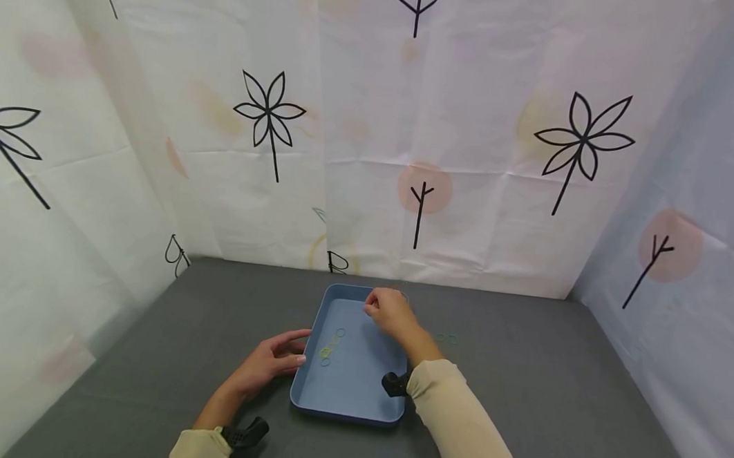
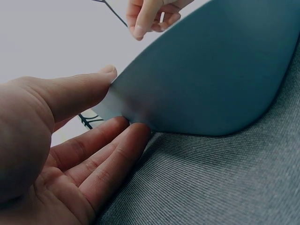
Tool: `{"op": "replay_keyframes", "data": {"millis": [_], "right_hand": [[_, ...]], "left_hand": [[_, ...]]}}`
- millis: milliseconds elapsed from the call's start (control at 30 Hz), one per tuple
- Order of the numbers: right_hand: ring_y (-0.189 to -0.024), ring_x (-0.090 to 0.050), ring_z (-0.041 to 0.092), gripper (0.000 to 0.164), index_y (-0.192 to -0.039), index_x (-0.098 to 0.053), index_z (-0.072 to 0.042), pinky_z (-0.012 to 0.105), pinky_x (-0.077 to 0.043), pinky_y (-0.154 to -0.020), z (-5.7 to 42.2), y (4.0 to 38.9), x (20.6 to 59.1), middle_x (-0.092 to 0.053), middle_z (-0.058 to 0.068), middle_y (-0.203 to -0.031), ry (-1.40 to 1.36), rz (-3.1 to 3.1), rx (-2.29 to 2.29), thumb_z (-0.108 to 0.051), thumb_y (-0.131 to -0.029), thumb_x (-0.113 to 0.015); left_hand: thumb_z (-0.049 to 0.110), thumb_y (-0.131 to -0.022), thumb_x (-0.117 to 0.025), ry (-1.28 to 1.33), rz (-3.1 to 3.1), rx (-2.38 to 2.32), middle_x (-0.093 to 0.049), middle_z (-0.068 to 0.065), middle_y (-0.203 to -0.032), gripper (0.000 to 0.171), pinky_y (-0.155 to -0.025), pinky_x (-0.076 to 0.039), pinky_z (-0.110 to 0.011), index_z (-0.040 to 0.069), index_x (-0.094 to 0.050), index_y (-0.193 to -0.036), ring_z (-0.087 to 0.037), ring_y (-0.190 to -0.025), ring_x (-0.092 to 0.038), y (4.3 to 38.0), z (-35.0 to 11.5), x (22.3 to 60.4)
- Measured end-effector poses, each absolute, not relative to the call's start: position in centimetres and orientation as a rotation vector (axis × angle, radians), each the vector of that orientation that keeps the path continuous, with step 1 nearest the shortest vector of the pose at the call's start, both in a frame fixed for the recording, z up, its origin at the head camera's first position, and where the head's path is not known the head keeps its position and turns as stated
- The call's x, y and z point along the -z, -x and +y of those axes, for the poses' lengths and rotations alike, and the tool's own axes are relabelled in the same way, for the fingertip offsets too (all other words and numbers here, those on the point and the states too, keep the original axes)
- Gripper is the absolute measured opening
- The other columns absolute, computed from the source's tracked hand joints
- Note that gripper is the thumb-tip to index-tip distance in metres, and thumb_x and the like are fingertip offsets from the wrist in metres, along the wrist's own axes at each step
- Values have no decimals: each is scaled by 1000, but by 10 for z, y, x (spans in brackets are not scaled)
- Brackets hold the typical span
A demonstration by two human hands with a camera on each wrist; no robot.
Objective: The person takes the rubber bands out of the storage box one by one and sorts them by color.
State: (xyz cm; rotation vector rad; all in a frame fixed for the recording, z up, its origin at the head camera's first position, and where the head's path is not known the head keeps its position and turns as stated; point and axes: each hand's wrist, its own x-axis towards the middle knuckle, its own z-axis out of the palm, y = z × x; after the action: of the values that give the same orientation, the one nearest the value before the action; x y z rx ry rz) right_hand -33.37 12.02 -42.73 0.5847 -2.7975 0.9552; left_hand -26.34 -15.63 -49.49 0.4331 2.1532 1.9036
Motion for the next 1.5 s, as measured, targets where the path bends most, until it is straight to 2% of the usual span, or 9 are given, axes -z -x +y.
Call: {"op": "replay_keyframes", "data": {"millis": [533, 967, 1500], "right_hand": [[-61, -48, 13, 7, -87, -65, -10, 29, -42, -55, 96, 335, 447, -54, -3, -71, -551, -2878, -1001, -11, -93, -67], [-61, -49, 13, 15, -76, -62, -9, 30, -43, -56, 87, 333, 458, -54, -2, -68, -632, -2826, -1015, -7, -88, -70], [-61, -48, 13, 17, -74, -60, -10, 29, -42, -58, 70, 332, 463, -54, -3, -68, -484, -2915, -845, -10, -88, -70]], "left_hand": [[17, -93, -68, -422, 2154, -1907, -54, -24, -130, 57, -89, -52, -41, 4, -45, -144, -30, -109, -60, 263, -157, 494], [14, -94, -67, -422, 2132, -1917, -53, -26, -130, 57, -89, -52, -41, 3, -44, -145, -30, -109, -60, 261, -153, 490], [12, -94, -66, -421, 2113, -1929, -52, -27, -130, 57, -89, -52, -41, 1, -43, -145, -34, -110, -59, 260, -154, 488]]}}
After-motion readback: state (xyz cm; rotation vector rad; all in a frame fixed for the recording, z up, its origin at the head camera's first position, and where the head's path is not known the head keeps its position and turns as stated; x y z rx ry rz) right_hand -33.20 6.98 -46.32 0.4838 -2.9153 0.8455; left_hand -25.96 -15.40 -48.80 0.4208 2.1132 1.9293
